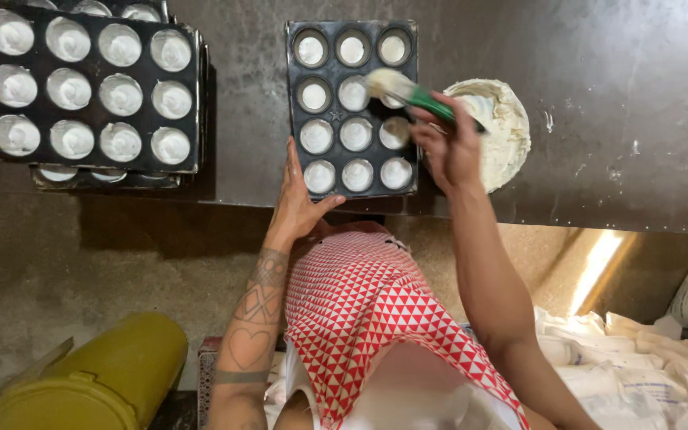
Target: The person applies grease to the individual cups of multiple baking trays using a brush and a bowl of white shortening.
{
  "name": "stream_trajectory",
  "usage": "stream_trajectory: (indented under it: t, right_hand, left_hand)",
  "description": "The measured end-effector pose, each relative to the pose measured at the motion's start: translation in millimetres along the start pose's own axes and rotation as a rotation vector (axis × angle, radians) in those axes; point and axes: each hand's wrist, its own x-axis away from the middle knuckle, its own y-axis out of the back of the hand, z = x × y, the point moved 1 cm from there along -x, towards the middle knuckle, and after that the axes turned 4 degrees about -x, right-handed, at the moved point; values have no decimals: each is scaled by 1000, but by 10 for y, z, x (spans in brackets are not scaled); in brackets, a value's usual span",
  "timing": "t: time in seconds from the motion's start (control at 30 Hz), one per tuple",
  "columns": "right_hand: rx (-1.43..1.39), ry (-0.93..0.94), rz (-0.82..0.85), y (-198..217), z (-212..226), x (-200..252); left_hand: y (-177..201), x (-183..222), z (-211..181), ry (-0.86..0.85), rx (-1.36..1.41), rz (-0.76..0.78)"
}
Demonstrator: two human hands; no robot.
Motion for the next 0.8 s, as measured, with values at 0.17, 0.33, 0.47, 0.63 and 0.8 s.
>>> stream_trajectory:
  t: [0.17, 0.33, 0.47, 0.63, 0.8]
  right_hand:
    - [576, 367, -149, 758, 890, 575]
    - [905, 164, -434, 1157, 754, 498]
    - [935, 248, -285, 969, 646, 570]
    - [1021, 471, -41, 3, 940, 831]
    - [1508, 700, 785, -1150, 961, 549]
  left_hand:
    - [8, -11, -35, 85, -21, 48]
    - [31, 0, -40, 30, 12, 55]
    - [20, 20, -11, 35, 12, 49]
    - [-11, 0, 35, 31, 13, 19]
    - [-30, 0, 57, 28, 4, 14]
